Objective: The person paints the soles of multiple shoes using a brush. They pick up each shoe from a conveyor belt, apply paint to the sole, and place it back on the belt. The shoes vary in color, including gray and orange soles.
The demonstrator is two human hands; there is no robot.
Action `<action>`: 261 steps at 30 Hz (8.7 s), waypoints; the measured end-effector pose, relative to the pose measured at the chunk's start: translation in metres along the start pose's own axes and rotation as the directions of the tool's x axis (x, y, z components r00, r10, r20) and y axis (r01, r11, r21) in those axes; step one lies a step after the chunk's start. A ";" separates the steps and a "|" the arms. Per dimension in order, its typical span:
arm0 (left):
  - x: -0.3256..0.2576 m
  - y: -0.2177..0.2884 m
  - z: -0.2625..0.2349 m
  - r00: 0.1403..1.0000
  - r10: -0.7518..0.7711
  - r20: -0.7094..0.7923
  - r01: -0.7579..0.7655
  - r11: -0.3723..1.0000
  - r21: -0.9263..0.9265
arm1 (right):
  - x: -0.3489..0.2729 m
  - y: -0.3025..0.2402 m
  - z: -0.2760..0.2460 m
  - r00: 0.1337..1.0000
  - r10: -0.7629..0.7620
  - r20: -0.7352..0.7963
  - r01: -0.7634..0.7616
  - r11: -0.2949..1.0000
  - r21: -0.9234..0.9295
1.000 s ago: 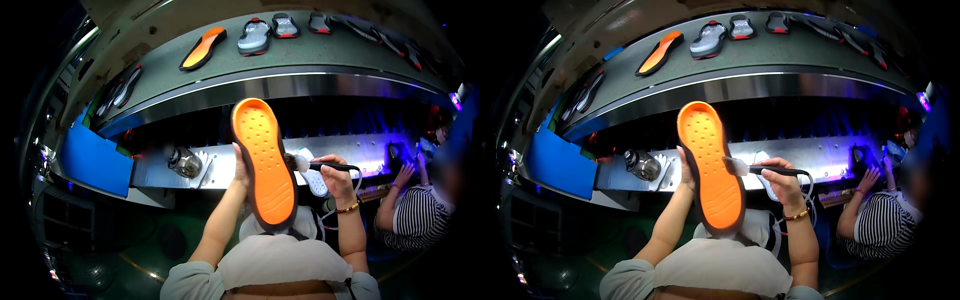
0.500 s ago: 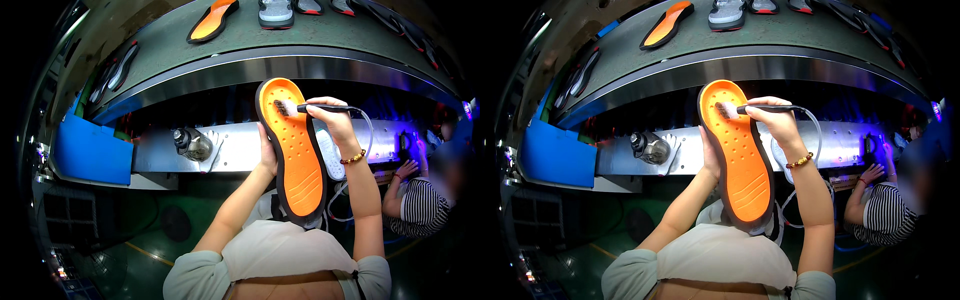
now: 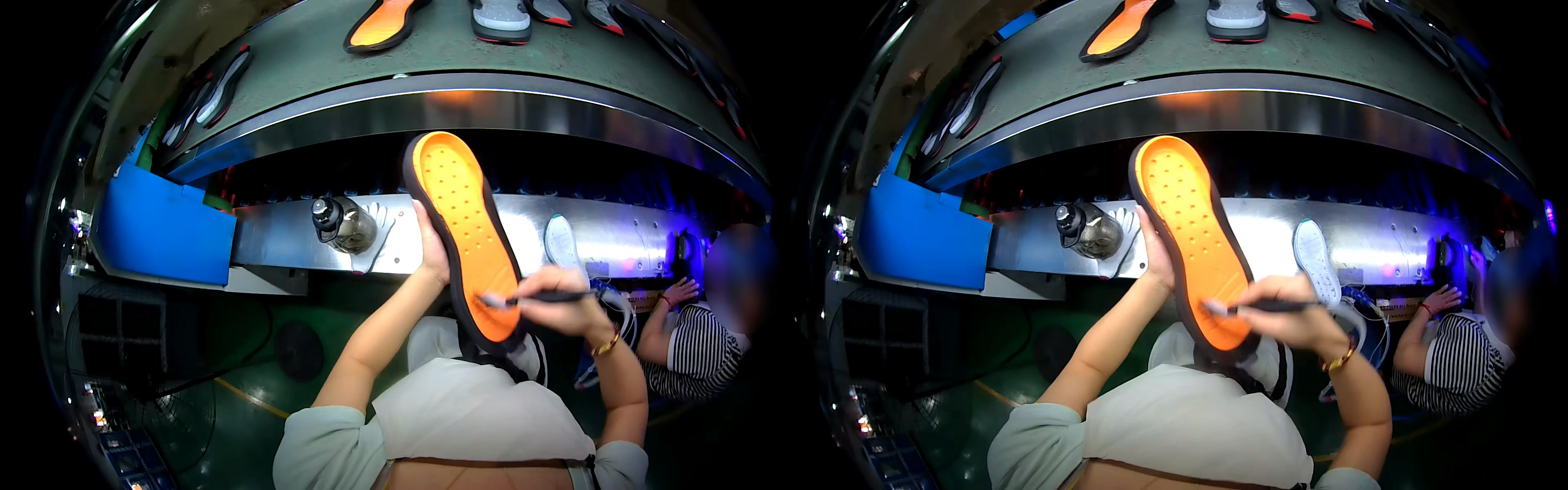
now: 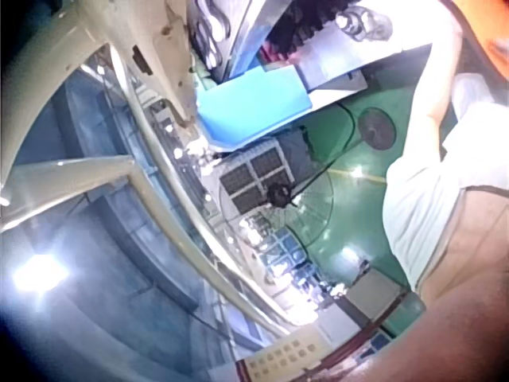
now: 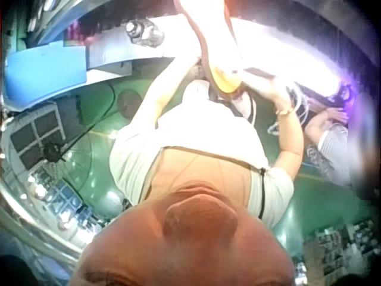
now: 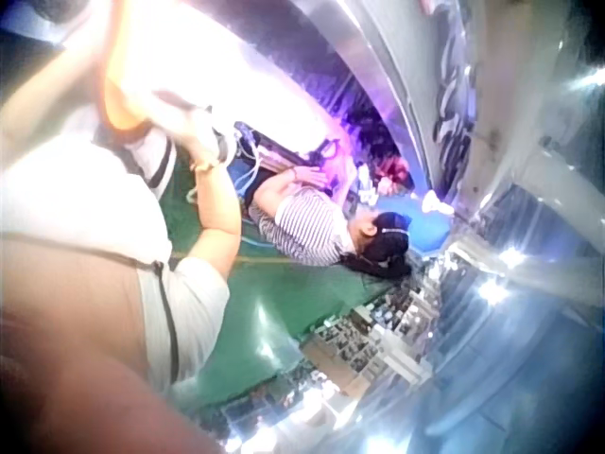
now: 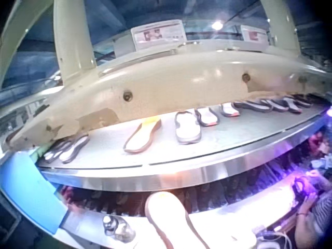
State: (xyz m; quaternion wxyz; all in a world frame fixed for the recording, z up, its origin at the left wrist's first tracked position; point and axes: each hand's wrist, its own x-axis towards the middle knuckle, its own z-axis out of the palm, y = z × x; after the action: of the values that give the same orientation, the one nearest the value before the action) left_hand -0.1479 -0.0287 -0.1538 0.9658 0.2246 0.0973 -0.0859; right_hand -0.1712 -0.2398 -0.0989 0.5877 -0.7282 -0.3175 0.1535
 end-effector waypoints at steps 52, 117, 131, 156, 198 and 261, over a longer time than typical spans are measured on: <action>0.023 0.041 0.066 0.833 0.535 0.144 -0.554 0.808 0.200 | -0.009 -0.015 -0.034 0.987 -0.157 0.045 0.161 0.981 -0.112; 0.018 0.030 0.073 0.947 -0.173 0.269 0.186 0.982 -0.022 | 0.045 -0.046 -0.024 0.997 -0.063 -0.033 0.069 0.969 0.235; 0.010 0.041 0.089 0.853 -0.508 0.122 0.497 0.861 0.112 | 0.048 -0.059 -0.048 0.914 -0.212 0.347 0.202 0.977 0.065; -0.017 0.074 0.045 0.768 -0.619 -0.166 0.640 0.755 0.143 | 0.023 -0.043 -0.067 0.934 -0.070 0.351 0.100 0.993 -0.068; 0.010 -0.015 0.027 0.937 -0.269 0.224 0.250 0.962 0.109 | 0.002 -0.013 -0.025 0.971 -0.104 -0.216 0.105 0.994 -0.007; 0.014 0.042 0.061 0.841 -0.443 0.309 0.392 0.894 0.215 | 0.018 -0.027 -0.033 0.980 -0.138 0.145 0.101 0.966 0.238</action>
State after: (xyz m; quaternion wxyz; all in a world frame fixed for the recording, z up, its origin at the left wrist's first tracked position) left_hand -0.1170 -0.0205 -0.0860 0.9065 0.2478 -0.0359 -0.3401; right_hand -0.1459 -0.2504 -0.0619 0.6484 -0.6203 -0.3874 0.2116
